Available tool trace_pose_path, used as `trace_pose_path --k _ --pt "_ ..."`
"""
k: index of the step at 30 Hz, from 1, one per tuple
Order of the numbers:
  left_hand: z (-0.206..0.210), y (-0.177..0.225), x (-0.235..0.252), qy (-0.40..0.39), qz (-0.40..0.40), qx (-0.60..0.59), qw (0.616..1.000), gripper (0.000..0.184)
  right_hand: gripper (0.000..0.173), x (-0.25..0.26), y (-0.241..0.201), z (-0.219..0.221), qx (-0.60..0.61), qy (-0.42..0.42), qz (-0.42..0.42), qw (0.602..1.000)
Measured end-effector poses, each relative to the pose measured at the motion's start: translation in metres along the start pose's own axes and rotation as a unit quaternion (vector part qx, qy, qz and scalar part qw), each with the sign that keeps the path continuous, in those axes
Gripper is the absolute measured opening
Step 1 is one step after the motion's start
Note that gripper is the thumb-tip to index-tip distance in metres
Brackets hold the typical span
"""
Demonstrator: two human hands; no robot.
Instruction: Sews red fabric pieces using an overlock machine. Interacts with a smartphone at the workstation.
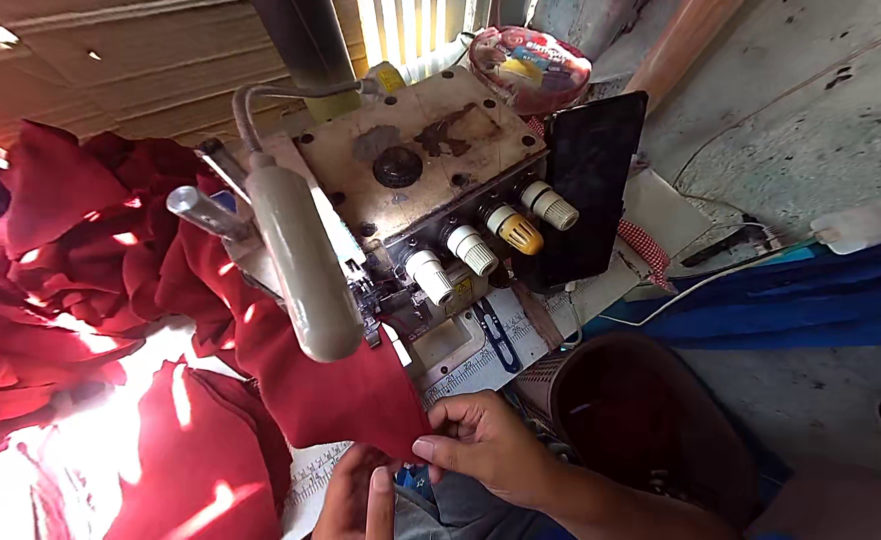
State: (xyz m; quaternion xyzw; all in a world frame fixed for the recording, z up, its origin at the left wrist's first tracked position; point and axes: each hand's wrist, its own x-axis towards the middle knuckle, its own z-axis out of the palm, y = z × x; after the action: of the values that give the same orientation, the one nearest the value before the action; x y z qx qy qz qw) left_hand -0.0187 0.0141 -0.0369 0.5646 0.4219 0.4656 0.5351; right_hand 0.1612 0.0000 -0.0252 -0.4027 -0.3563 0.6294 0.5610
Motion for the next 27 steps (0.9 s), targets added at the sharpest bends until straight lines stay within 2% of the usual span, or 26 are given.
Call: trace_pose_path --k 2,5,8,11,16,20,23,27 --pt "0.004 0.001 0.005 -0.022 -0.098 -0.145 0.984 0.033 0.009 -0.001 -0.002 0.000 -0.003 -0.002 0.007 1.000" --pt "0.008 0.010 0.018 -0.012 -0.139 -0.232 0.963 0.026 0.009 0.000 -0.006 0.001 -0.010 0.001 0.011 1.000" --pt "0.012 0.017 0.024 0.013 -0.123 -0.207 0.970 0.013 0.009 0.001 -0.007 -0.001 -0.013 0.004 0.011 1.000" --pt "0.014 0.020 0.026 0.029 -0.090 -0.139 0.986 0.013 0.009 0.002 -0.006 -0.002 -0.012 0.007 0.006 1.000" --pt "0.015 0.021 0.029 0.035 -0.078 -0.114 0.990 0.012 0.044 0.001 -0.001 -0.004 0.024 0.007 0.022 0.999" --pt "0.013 0.020 0.030 0.037 -0.084 -0.115 0.989 0.011 0.052 -0.001 0.003 -0.004 0.063 0.016 0.043 0.997" --pt "0.013 0.020 0.030 0.032 -0.081 -0.102 0.991 0.012 0.044 0.000 0.005 -0.003 0.068 0.020 0.033 0.997" --pt "0.016 0.022 0.030 0.039 -0.081 -0.101 0.991 0.011 0.013 0.000 0.004 0.003 0.034 0.035 -0.003 0.999"
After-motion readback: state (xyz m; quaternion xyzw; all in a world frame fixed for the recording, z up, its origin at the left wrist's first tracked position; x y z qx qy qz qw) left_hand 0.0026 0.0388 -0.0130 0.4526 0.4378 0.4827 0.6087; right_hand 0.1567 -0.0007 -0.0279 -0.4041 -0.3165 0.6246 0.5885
